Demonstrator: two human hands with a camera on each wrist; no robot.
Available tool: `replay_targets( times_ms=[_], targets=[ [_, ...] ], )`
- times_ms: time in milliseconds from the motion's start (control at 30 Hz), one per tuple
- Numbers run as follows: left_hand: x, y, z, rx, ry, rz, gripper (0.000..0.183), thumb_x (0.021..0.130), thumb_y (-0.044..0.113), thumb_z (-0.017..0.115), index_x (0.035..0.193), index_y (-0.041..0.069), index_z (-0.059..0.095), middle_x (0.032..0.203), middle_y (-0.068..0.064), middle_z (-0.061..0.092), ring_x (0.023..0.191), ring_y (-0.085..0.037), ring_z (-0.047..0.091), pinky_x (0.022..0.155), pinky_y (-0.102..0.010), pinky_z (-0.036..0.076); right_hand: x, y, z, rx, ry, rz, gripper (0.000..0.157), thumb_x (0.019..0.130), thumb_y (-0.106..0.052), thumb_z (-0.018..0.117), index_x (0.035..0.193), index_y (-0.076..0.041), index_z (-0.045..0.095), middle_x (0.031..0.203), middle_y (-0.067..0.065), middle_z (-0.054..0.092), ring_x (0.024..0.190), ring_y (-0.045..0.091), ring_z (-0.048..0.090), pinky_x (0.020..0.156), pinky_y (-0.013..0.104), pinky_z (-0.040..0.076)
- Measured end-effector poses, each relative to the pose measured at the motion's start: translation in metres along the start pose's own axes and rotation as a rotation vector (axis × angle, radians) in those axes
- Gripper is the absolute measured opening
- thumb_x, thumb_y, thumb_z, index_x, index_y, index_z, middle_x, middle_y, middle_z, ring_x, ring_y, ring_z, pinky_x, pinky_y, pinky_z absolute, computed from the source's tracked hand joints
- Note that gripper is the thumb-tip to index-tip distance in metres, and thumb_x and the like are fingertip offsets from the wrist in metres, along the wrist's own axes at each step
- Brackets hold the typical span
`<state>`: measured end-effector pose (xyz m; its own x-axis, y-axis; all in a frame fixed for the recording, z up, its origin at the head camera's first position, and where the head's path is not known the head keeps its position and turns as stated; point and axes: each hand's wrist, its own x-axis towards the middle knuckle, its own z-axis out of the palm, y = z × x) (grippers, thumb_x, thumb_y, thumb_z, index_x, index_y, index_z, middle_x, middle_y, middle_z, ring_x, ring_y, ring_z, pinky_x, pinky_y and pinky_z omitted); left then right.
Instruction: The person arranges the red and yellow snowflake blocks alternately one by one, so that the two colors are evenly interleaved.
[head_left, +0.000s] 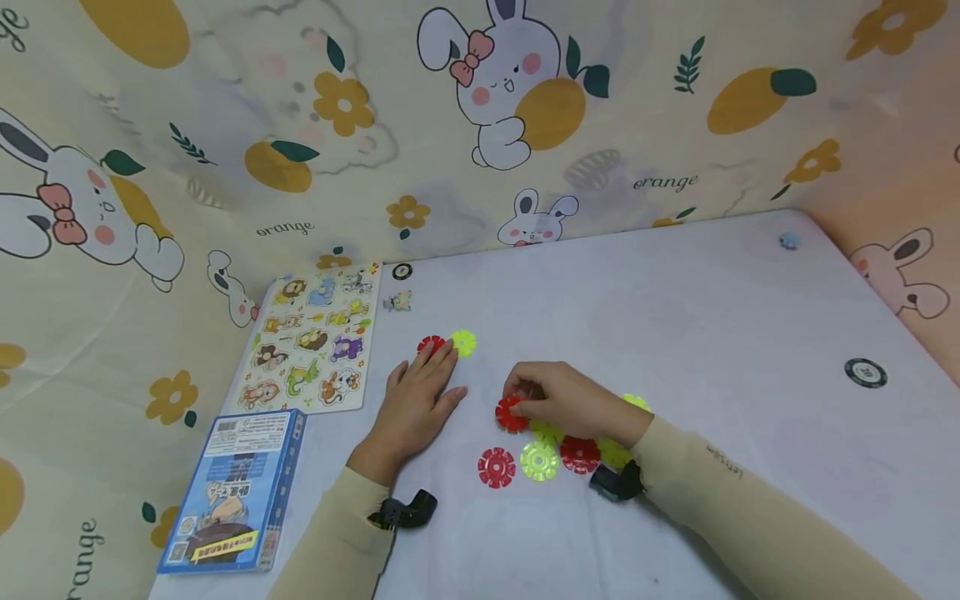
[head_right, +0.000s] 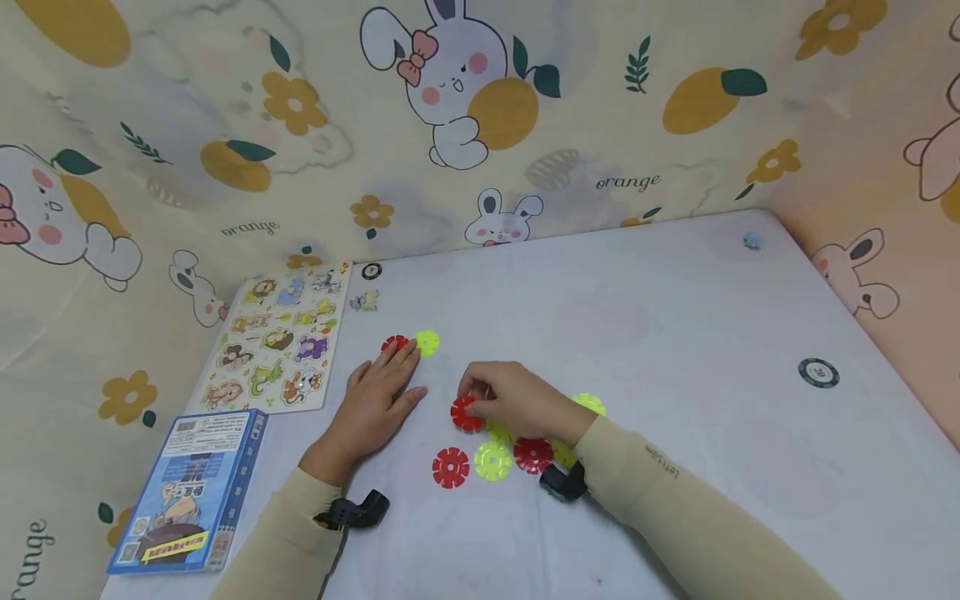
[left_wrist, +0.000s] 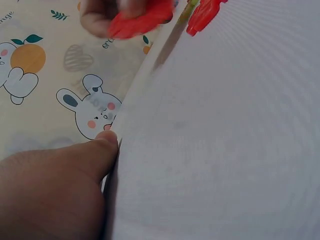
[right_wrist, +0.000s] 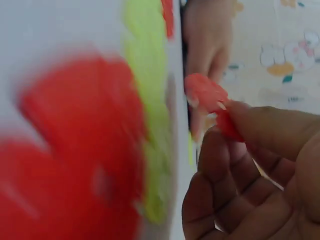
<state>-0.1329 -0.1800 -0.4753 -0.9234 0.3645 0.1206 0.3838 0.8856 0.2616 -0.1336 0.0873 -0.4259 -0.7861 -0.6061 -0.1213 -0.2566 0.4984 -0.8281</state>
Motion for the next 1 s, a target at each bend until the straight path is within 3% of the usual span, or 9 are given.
replay_targets(
  times_ms=[167, 300, 433, 567, 633, 767, 833, 1000],
  targets=[
    [-0.001, -0.002, 0.0, -0.003, 0.005, 0.005, 0.064, 0.096, 0.052, 0.045, 0.15, 0.019, 0.034, 0.156, 0.007, 0.024, 0.143, -0.02, 0.012, 0.109, -0.056, 0.012, 0.02, 0.008, -0.022, 0.027, 0.123, 0.146, 0.013, 0.091, -0.022, 0.067, 0.104, -0.023, 0.063, 0.09, 0.002, 0.059, 0.075, 0.021, 0.06, 0.062, 0.032, 0.054],
    [-0.002, -0.003, 0.0, -0.006, -0.002, 0.003, 0.064, 0.096, 0.053, 0.044, 0.15, 0.019, 0.033, 0.156, 0.006, 0.023, 0.144, -0.02, 0.012, 0.109, -0.056, 0.011, 0.034, 0.016, -0.031, 0.059, 0.18, 0.226, 0.017, 0.093, -0.017, 0.064, 0.109, -0.017, 0.061, 0.093, 0.006, 0.059, 0.075, 0.022, 0.063, 0.067, 0.033, 0.053],
    [-0.001, -0.004, 0.001, -0.003, -0.007, 0.007, 0.065, 0.096, 0.054, 0.043, 0.151, 0.02, 0.033, 0.156, 0.006, 0.023, 0.144, -0.02, 0.012, 0.109, -0.056, 0.011, 0.04, 0.021, -0.033, 0.073, 0.198, 0.252, 0.028, 0.094, -0.016, 0.063, 0.121, -0.012, 0.058, 0.103, 0.006, 0.059, 0.085, 0.021, 0.061, 0.073, 0.031, 0.053],
    [0.0, -0.003, 0.001, -0.002, 0.001, 0.017, 0.065, 0.096, 0.054, 0.043, 0.151, 0.02, 0.033, 0.156, 0.006, 0.023, 0.144, -0.021, 0.012, 0.109, -0.057, 0.013, 0.035, 0.021, -0.032, 0.034, 0.189, 0.249, 0.045, 0.092, -0.025, 0.065, 0.134, -0.014, 0.054, 0.126, 0.003, 0.052, 0.102, 0.02, 0.056, 0.081, 0.033, 0.052],
    [0.0, -0.002, 0.001, -0.002, 0.001, 0.022, 0.065, 0.096, 0.054, 0.043, 0.151, 0.019, 0.032, 0.156, 0.006, 0.023, 0.144, -0.021, 0.012, 0.108, -0.057, 0.013, 0.029, 0.019, -0.032, -0.058, 0.146, 0.212, 0.053, 0.091, -0.03, 0.067, 0.138, -0.014, 0.051, 0.138, 0.004, 0.045, 0.114, 0.022, 0.052, 0.088, 0.038, 0.05],
    [0.001, -0.001, 0.0, 0.006, 0.001, 0.025, 0.065, 0.096, 0.054, 0.043, 0.15, 0.019, 0.033, 0.156, 0.006, 0.023, 0.144, -0.021, 0.012, 0.108, -0.057, 0.013, 0.019, 0.013, -0.031, -0.345, -0.002, 0.114, 0.072, 0.087, -0.042, 0.069, 0.147, -0.014, 0.04, 0.153, 0.008, 0.028, 0.134, 0.032, 0.03, 0.098, 0.05, 0.04],
    [0.001, -0.001, -0.001, 0.009, 0.003, 0.022, 0.065, 0.096, 0.054, 0.043, 0.15, 0.019, 0.033, 0.156, 0.006, 0.023, 0.143, -0.021, 0.012, 0.108, -0.057, 0.014, 0.017, 0.011, -0.029, -0.468, -0.066, 0.092, 0.08, 0.084, -0.051, 0.068, 0.149, -0.016, 0.036, 0.156, 0.007, 0.023, 0.138, 0.035, 0.018, 0.101, 0.055, 0.035],
    [-0.001, -0.002, 0.0, 0.003, 0.003, 0.017, 0.065, 0.096, 0.054, 0.044, 0.15, 0.019, 0.033, 0.156, 0.006, 0.023, 0.143, -0.021, 0.013, 0.108, -0.057, 0.013, 0.021, 0.012, -0.023, -0.679, -0.122, 0.075, 0.089, 0.082, -0.062, 0.063, 0.152, -0.018, 0.03, 0.158, 0.005, 0.017, 0.139, 0.037, 0.013, 0.103, 0.06, 0.027]
  ],
)
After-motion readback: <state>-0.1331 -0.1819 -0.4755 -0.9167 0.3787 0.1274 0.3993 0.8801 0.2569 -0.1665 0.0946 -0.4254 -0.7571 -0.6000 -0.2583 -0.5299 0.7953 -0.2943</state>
